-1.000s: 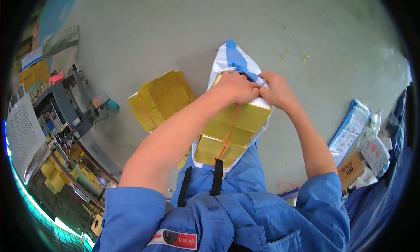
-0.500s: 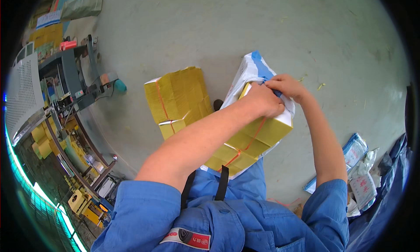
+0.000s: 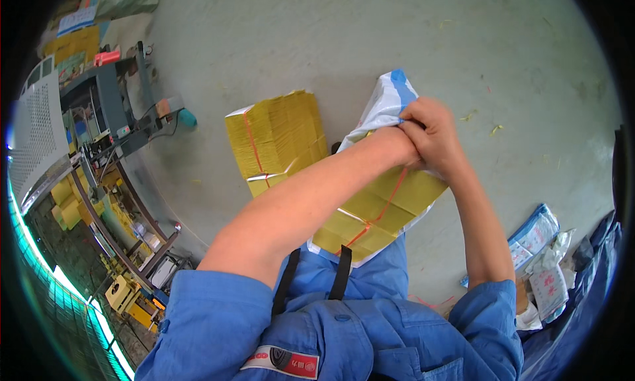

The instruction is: Packing bundles of yellow paper products into a large white woven sack.

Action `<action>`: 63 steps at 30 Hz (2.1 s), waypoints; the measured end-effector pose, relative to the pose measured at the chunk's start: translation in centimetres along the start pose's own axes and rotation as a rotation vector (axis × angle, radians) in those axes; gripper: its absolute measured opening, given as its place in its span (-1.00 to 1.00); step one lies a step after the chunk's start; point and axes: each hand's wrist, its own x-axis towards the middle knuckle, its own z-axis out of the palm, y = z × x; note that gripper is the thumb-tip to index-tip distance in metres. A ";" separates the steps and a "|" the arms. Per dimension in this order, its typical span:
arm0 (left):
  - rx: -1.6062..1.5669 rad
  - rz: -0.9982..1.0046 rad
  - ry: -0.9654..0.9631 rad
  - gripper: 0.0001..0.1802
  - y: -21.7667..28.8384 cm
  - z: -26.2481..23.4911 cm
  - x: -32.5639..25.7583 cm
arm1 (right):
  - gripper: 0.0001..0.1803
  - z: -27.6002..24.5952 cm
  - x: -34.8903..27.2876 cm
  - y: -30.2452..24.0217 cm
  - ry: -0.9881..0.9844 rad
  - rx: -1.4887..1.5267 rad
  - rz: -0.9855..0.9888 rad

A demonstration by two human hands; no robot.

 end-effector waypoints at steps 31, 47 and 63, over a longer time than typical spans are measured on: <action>0.064 -0.257 -0.407 -0.57 2.8 -2.0 3.3 | -0.77 -3.9 -5.1 -1.0 0.101 -0.220 0.207; 0.015 -0.126 -0.410 -0.57 1.5 2.4 4.1 | -0.86 0.0 -4.1 -6.9 0.120 -0.142 -0.053; 0.078 -0.038 -0.362 -0.59 4.5 8.6 5.6 | -0.81 0.4 -4.5 -4.9 0.437 -0.035 -0.007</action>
